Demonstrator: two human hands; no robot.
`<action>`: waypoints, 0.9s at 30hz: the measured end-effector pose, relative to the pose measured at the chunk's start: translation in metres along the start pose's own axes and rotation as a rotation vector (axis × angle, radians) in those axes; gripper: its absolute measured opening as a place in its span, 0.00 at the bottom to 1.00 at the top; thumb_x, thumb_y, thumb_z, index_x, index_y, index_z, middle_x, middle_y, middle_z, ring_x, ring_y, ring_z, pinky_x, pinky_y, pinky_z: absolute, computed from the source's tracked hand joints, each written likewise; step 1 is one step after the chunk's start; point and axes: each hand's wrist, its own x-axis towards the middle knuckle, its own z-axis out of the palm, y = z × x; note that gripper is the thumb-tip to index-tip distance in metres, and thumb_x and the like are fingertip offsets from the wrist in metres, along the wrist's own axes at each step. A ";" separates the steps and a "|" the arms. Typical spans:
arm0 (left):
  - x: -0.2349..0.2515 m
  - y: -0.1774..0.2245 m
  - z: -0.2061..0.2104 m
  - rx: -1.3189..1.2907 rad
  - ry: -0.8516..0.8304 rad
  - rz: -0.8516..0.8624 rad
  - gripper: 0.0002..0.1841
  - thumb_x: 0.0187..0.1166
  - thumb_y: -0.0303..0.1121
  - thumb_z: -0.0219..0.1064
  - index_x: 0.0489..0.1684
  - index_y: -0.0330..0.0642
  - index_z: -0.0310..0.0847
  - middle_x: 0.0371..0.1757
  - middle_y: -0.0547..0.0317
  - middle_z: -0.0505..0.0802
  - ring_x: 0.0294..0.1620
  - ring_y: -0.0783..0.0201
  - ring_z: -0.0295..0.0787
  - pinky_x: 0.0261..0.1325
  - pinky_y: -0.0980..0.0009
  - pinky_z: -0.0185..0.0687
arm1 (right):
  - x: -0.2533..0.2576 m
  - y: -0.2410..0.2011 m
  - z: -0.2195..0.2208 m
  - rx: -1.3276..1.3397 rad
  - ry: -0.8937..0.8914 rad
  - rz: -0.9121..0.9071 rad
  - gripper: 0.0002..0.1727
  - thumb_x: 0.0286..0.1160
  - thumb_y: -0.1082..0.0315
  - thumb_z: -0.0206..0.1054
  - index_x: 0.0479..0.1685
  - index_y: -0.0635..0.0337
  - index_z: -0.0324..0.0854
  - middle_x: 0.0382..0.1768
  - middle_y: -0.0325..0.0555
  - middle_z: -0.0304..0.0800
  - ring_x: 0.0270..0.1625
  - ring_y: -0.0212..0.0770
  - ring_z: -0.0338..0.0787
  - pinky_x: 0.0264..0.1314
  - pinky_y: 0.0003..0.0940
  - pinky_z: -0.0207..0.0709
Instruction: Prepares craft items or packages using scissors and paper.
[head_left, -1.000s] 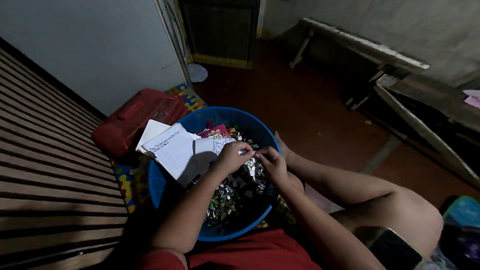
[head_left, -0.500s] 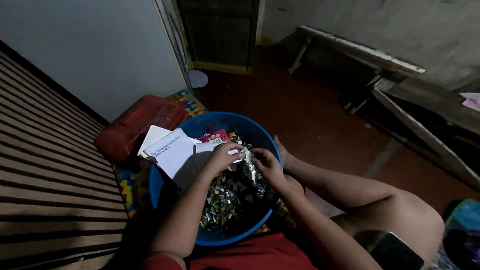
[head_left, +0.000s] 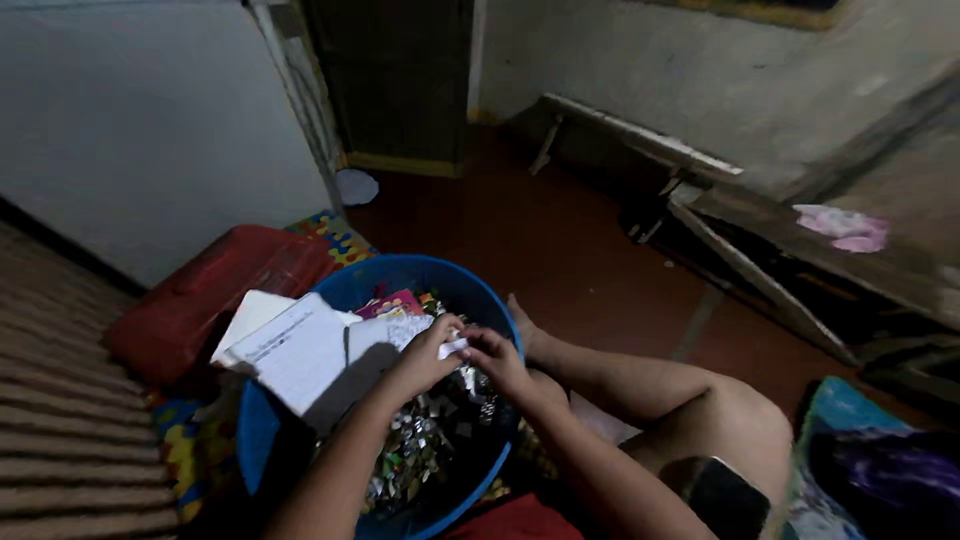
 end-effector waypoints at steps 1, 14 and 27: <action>0.000 0.000 0.002 0.012 0.010 0.015 0.30 0.79 0.32 0.72 0.80 0.36 0.66 0.56 0.41 0.91 0.58 0.48 0.90 0.67 0.50 0.83 | -0.001 0.000 0.000 -0.017 0.004 -0.005 0.17 0.77 0.73 0.68 0.62 0.73 0.81 0.49 0.49 0.90 0.47 0.32 0.90 0.55 0.31 0.86; -0.003 -0.003 -0.015 0.044 0.057 -0.090 0.12 0.82 0.35 0.70 0.53 0.37 0.90 0.50 0.48 0.93 0.50 0.55 0.91 0.61 0.52 0.84 | -0.002 -0.003 0.001 -0.086 0.072 -0.034 0.12 0.79 0.72 0.68 0.54 0.71 0.82 0.41 0.46 0.88 0.40 0.30 0.87 0.49 0.29 0.83; 0.001 -0.012 -0.014 -0.090 0.234 -0.191 0.16 0.89 0.36 0.60 0.63 0.31 0.83 0.62 0.40 0.89 0.58 0.52 0.90 0.65 0.53 0.86 | -0.005 0.008 0.006 -0.201 0.171 -0.237 0.06 0.76 0.75 0.67 0.42 0.71 0.87 0.41 0.48 0.91 0.43 0.32 0.90 0.52 0.30 0.87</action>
